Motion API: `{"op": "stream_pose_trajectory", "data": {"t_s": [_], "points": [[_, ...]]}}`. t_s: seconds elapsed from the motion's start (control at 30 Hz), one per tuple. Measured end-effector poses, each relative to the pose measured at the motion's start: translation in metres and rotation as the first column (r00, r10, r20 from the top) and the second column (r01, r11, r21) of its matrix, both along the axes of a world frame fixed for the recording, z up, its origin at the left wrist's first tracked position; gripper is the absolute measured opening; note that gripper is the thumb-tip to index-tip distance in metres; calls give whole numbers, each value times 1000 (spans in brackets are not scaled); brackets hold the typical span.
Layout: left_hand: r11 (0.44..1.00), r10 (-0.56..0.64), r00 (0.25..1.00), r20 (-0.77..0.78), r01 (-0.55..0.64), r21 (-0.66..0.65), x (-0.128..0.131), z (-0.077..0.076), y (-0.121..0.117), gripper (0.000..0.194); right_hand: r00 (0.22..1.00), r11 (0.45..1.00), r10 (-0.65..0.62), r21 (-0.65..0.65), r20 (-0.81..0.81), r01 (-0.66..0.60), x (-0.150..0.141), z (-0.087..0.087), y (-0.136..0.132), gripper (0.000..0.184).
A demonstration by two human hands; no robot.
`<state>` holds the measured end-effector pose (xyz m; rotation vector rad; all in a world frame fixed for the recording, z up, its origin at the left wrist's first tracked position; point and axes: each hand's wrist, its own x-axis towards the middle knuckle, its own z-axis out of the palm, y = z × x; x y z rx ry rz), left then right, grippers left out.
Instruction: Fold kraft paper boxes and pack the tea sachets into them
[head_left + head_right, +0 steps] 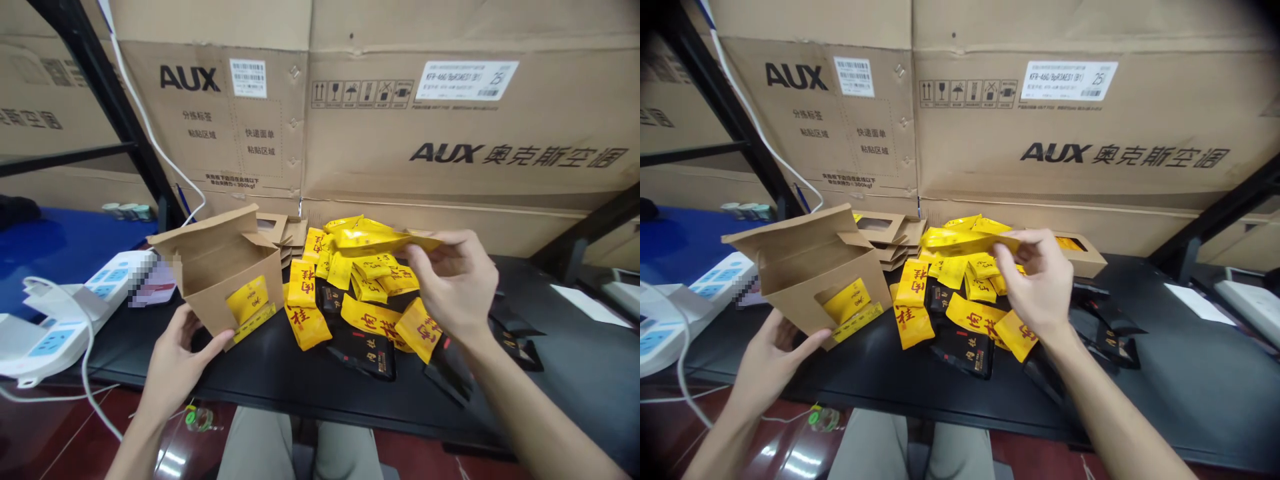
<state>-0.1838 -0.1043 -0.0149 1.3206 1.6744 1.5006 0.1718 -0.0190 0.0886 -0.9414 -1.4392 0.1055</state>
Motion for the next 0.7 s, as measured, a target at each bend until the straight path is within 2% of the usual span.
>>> {"op": "stream_pose_trajectory", "data": {"t_s": [0.1, 0.17, 0.23, 0.3, 0.4, 0.5, 0.7], "points": [[1000, -17, 999, 48, 18, -22, 2, 2, 0, 72, 966, 979, 146, 107, 212, -171, -39, 34, -13, 8], [1000, -24, 998, 60, 25, -18, 3, 4, 0, 72, 913, 953, 177, 168, 368, -252, -64, 56, -16, 6], [999, -31, 997, 67, 32, -14, 4, 5, 0, 73, 832, 942, 183, 149, 523, -301, -86, 72, -16, 8], [999, -29, 998, 61, 30, -11, 4, 6, 0, 73, 743, 950, 199, 60, 639, -306, -106, 84, -14, 11], [1000, -27, 999, 44, 27, -7, 4, 5, 2, 73, 621, 966, 233, -102, 748, -239, -132, 94, -11, 18], [1000, -30, 999, 25, 30, 0, 3, 5, 2, 71, 520, 963, 268, -208, 811, -171, -154, 96, -11, 23], [999, -34, 999, -17, 35, 27, 1, 3, 2, 67, 327, 898, 439, -422, 837, -126, -185, 95, -6, 24]]}}
